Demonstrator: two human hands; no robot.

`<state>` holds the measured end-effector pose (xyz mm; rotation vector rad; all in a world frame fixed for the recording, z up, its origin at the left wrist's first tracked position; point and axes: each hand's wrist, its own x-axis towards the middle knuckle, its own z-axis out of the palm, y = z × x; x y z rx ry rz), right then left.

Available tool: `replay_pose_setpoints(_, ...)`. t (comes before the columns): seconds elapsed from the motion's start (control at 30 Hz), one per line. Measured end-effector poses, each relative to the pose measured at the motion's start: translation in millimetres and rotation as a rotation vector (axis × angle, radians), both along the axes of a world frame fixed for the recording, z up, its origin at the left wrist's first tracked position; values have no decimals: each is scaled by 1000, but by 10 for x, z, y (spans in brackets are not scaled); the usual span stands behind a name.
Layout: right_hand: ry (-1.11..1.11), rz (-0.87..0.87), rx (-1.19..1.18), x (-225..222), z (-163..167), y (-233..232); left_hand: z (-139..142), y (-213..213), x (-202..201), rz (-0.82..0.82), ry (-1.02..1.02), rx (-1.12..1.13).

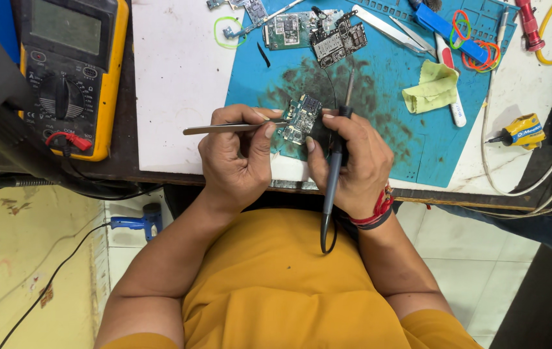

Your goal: The person solders components on a small circuit board at a workbench, holding the board with tweezers while applying a soldering iron to its contacts. They reposition the board and other boards on the mat as they work.

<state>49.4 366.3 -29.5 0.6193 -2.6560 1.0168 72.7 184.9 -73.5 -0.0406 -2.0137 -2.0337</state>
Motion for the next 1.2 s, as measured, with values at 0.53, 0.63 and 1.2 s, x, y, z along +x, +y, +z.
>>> replay_pose_setpoints(0.53,-16,69,111,-77,41,-63,-27,-6,11,5,22,18)
replay_pose_setpoints(0.63,-16,71,89,-86,20,-51,-23,-6,17,14,22,-9)
replay_pose_setpoints(1.2,227,-226,-47,-663,-186,155,-63,-62,12,-58,127,-179)
